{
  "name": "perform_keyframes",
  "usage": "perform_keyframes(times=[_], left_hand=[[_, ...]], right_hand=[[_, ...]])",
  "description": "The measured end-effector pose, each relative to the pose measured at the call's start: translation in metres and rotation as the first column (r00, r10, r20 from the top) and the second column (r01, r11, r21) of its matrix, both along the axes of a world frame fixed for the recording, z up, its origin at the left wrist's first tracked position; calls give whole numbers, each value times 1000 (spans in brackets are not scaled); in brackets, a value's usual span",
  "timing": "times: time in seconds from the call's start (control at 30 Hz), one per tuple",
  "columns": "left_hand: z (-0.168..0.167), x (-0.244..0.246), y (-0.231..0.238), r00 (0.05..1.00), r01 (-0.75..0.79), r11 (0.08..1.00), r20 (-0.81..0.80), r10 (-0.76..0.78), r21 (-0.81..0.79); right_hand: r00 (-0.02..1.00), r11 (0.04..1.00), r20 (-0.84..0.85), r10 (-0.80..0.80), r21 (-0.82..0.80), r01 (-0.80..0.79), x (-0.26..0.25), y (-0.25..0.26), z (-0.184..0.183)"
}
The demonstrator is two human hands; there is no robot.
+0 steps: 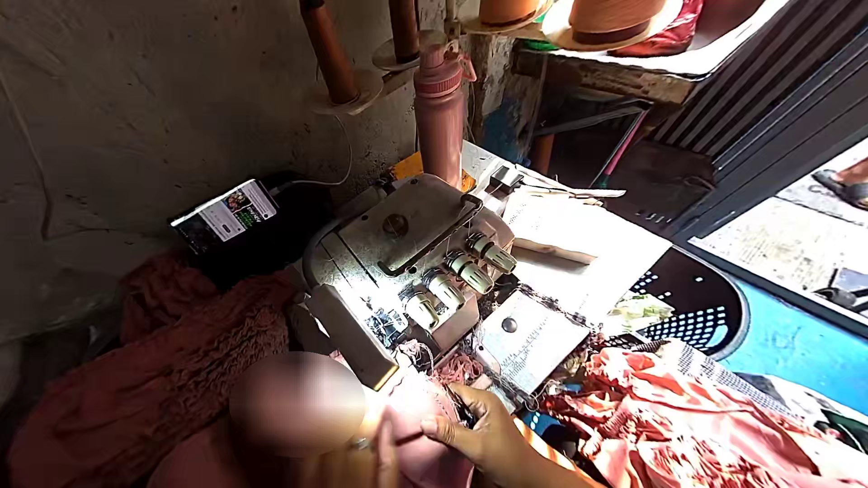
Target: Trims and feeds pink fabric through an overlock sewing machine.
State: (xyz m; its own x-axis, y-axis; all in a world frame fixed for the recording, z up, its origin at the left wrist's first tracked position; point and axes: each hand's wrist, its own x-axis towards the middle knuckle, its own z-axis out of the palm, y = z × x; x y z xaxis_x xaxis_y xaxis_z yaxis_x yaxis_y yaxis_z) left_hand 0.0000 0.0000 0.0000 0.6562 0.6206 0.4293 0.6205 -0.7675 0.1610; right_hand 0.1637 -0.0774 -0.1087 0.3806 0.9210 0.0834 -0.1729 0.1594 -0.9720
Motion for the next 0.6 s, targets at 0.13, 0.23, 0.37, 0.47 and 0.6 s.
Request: perform_keyframes(times=[0.13, 0.23, 0.37, 0.47, 0.6], left_hand=[[-32, 34, -14, 994, -108, 993, -23, 109, 56], [-25, 37, -25, 974, -176, 980, -131, 187, 90], [-12, 45, -40, 964, -198, 979, -192, 186, -45], [-10, 49, -40, 957, -251, 956, -190, 221, -152], [-3, 54, -38, 957, -289, 899, -129, 261, -330]], right_hand=[[998, 999, 34, 50, 8, -50, 8, -2, 2], [984, 992, -143, 108, -50, -116, 10, -3, 5], [856, 964, -504, 118, -150, -221, 8, -3, 15], [814, 966, -572, 101, -139, -218, 4, -6, 22], [813, 965, -566, 135, -112, -238, 4, -6, 22]])
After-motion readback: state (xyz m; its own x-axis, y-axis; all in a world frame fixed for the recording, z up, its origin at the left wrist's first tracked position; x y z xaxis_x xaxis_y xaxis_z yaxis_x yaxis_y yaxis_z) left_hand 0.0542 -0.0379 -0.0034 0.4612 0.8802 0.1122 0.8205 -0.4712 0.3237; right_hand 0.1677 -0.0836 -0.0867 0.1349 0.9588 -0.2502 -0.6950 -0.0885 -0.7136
